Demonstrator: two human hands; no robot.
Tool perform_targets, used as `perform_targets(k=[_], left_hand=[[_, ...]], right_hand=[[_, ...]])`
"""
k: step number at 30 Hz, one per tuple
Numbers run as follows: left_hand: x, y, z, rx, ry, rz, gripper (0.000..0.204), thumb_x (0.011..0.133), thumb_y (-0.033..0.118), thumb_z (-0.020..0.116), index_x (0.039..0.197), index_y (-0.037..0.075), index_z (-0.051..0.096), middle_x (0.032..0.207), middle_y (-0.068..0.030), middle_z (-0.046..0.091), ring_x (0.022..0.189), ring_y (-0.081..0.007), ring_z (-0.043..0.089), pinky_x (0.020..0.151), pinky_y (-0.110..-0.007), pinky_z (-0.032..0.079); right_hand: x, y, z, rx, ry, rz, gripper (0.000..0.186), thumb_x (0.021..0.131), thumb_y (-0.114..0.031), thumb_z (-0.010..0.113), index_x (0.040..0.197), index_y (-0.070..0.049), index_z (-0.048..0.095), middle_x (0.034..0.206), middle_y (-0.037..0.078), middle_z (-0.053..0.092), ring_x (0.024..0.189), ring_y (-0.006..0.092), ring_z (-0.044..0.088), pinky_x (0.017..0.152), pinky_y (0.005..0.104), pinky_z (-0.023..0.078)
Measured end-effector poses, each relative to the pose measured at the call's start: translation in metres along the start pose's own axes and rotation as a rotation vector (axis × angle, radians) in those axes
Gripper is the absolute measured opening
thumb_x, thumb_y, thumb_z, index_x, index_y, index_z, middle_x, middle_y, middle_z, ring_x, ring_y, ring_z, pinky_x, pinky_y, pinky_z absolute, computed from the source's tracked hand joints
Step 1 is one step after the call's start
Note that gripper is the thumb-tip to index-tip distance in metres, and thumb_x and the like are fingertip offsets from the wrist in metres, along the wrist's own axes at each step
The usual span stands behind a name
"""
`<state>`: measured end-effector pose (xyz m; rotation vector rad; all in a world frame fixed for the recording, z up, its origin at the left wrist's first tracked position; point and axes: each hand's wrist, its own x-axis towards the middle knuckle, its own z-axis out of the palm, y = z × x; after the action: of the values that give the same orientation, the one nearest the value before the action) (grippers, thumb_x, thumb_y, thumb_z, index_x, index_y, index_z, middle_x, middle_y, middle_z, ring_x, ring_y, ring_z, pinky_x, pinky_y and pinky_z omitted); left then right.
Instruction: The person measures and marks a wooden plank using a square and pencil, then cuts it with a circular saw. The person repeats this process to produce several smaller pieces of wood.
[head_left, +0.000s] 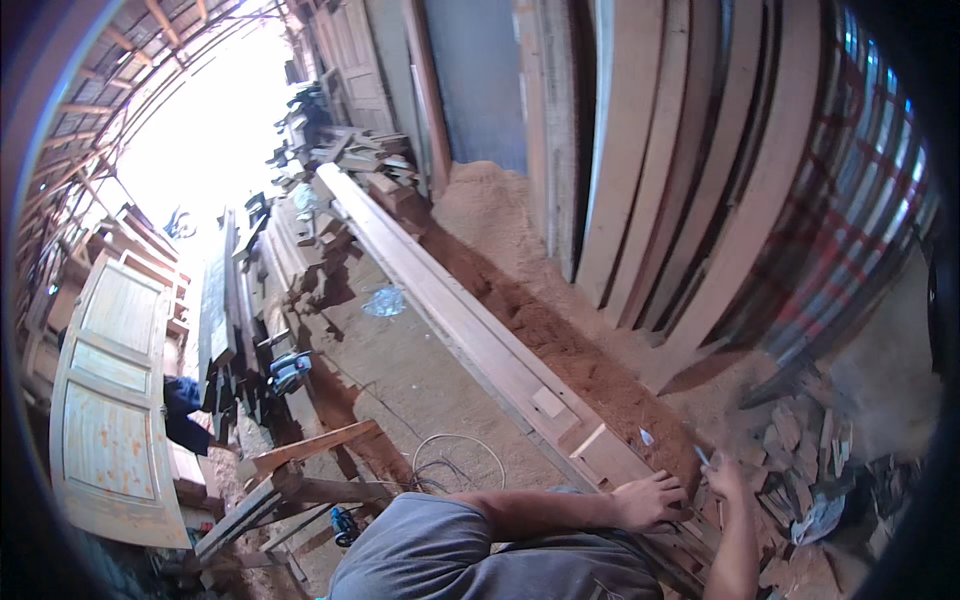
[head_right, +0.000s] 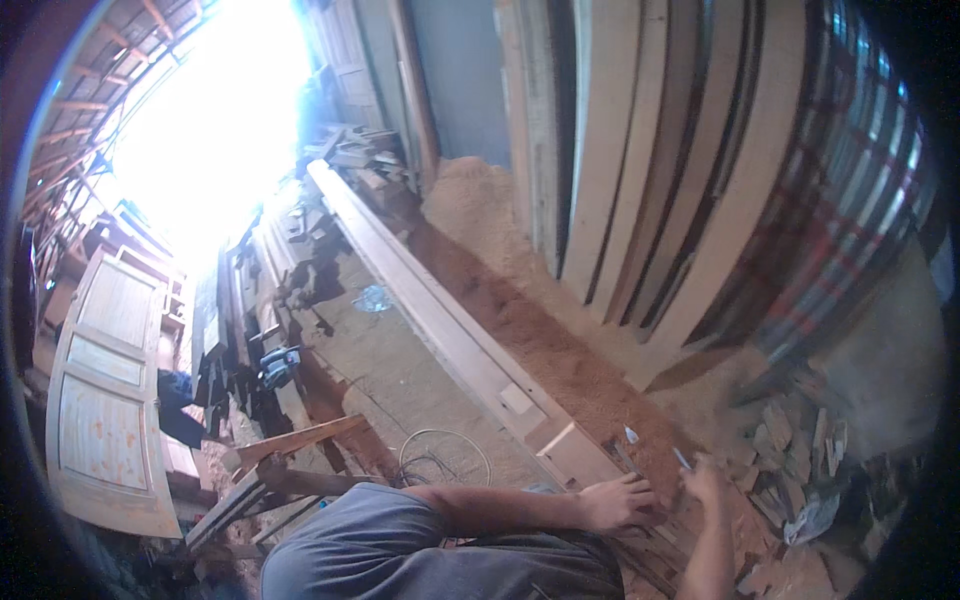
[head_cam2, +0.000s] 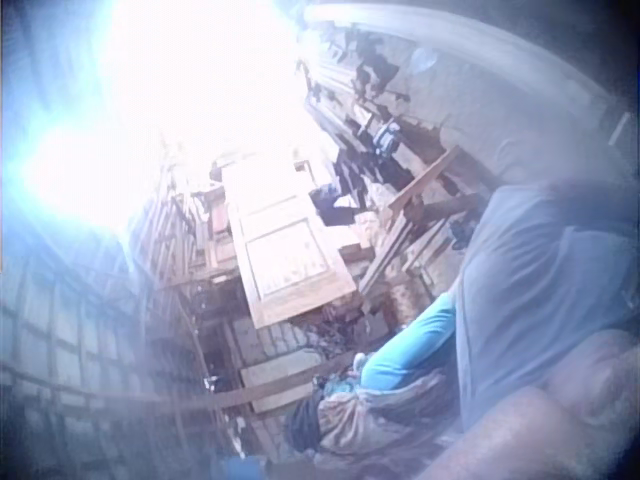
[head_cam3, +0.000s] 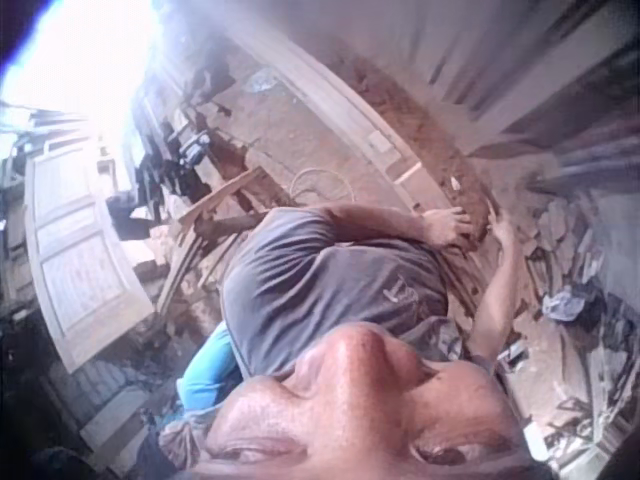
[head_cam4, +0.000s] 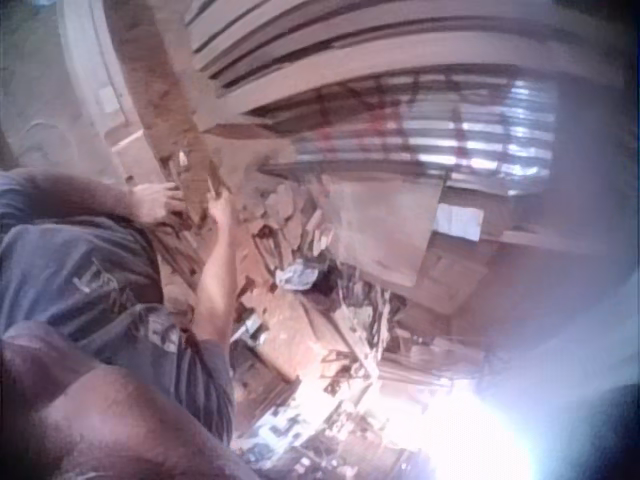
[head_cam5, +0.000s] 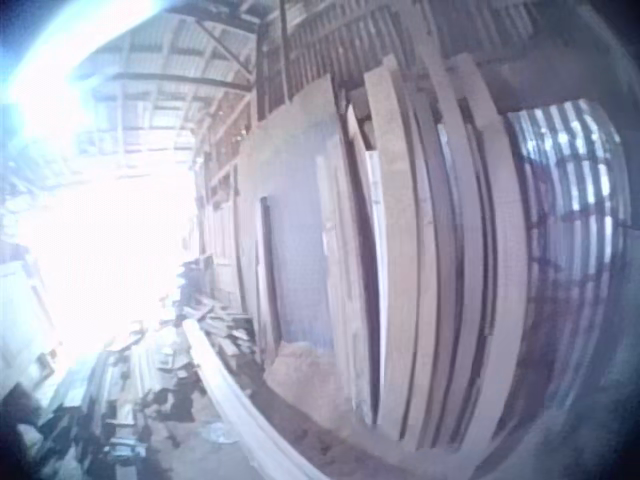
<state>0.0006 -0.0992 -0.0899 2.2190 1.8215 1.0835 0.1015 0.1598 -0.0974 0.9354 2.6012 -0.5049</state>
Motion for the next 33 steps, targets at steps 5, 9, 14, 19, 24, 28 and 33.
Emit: perform_targets(k=[5, 9, 14, 19, 24, 28, 33], left_hand=[[-0.012, 0.008, 0.009, -0.046, -0.227, -0.093, 0.045, 0.088, 0.033, 0.073, 0.129, 0.015, 0.075, 0.143, -0.0125, 0.061, 0.136, -0.0342, 0.054, 0.116, -0.053, 0.042], [0.028, 0.013, -0.017, -0.083, -0.063, -0.072, 0.04, 0.086, 0.033, 0.084, 0.122, 0.018, 0.078, 0.124, -0.0029, 0.067, 0.113, -0.0288, 0.064, 0.093, -0.048, 0.049], [0.032, 0.036, -0.014, 0.004, -0.067, -0.055, 0.033, 0.083, 0.026, 0.088, 0.114, 0.015, 0.081, 0.12, -0.0053, 0.068, 0.111, -0.031, 0.062, 0.096, -0.05, 0.048], [0.017, 0.02, -0.011, 0.038, -0.068, -0.058, 0.032, 0.084, 0.032, 0.087, 0.111, 0.017, 0.082, 0.118, -0.0062, 0.068, 0.113, -0.0317, 0.061, 0.097, -0.049, 0.047], [0.024, 0.026, -0.011, 0.082, -0.099, -0.051, 0.033, 0.083, 0.031, 0.088, 0.11, 0.014, 0.08, 0.121, -0.0088, 0.068, 0.114, -0.0327, 0.06, 0.099, -0.05, 0.046], [0.035, 0.037, 0.0, 0.162, -0.093, -0.067, 0.033, 0.082, 0.029, 0.088, 0.109, 0.013, 0.079, 0.12, -0.0084, 0.068, 0.114, -0.0328, 0.061, 0.099, -0.05, 0.046], [0.03, 0.038, 0.005, 0.08, -0.015, -0.123, 0.032, 0.081, 0.027, 0.088, 0.109, 0.015, 0.079, 0.116, -0.0057, 0.07, 0.109, -0.0293, 0.064, 0.096, -0.047, 0.05]], right_hand=[[-0.098, -0.018, -0.032, 0.474, 0.354, 0.015, 0.034, 0.106, -0.033, 0.069, 0.122, -0.005, 0.077, 0.103, 0.018, 0.08, 0.096, 0.0308, 0.077, 0.083, 0.0413, 0.057], [-0.198, 0.056, -0.063, 0.595, 0.49, 0.611, 0.034, 0.107, -0.033, 0.068, 0.117, -0.002, 0.077, 0.089, 0.011, 0.08, 0.072, 0.0221, 0.072, 0.074, 0.0396, 0.057], [-0.322, 0.191, 0.001, 0.494, 1.093, 0.717, 0.032, 0.106, -0.028, 0.068, 0.118, 0.001, 0.074, 0.092, 0.013, 0.079, 0.08, 0.0236, 0.074, 0.075, 0.0383, 0.057], [-0.296, 0.131, 0.045, 0.203, 0.829, 0.617, 0.039, 0.103, -0.034, 0.069, 0.129, -0.005, 0.071, 0.125, 0.021, 0.071, 0.109, 0.041, 0.069, 0.099, 0.0508, 0.053], [-0.256, 0.138, 0.059, 0.134, 0.821, 0.689, 0.044, 0.103, -0.037, 0.068, 0.133, -0.005, 0.066, 0.128, 0.027, 0.064, 0.116, 0.05, 0.062, 0.101, 0.056, 0.051], [-0.275, 0.154, 0.044, 0.202, 0.928, 0.732, 0.046, 0.107, -0.038, 0.063, 0.135, -0.002, 0.063, 0.121, 0.028, 0.065, 0.116, 0.0516, 0.062, 0.099, 0.0589, 0.05], [-0.36, 0.165, 0.002, 0.27, 0.596, 0.844, 0.073, 0.093, -0.054, 0.078, 0.137, 0.002, 0.061, 0.128, 0.03, 0.068, 0.126, 0.0489, 0.062, 0.104, 0.0543, 0.052]])
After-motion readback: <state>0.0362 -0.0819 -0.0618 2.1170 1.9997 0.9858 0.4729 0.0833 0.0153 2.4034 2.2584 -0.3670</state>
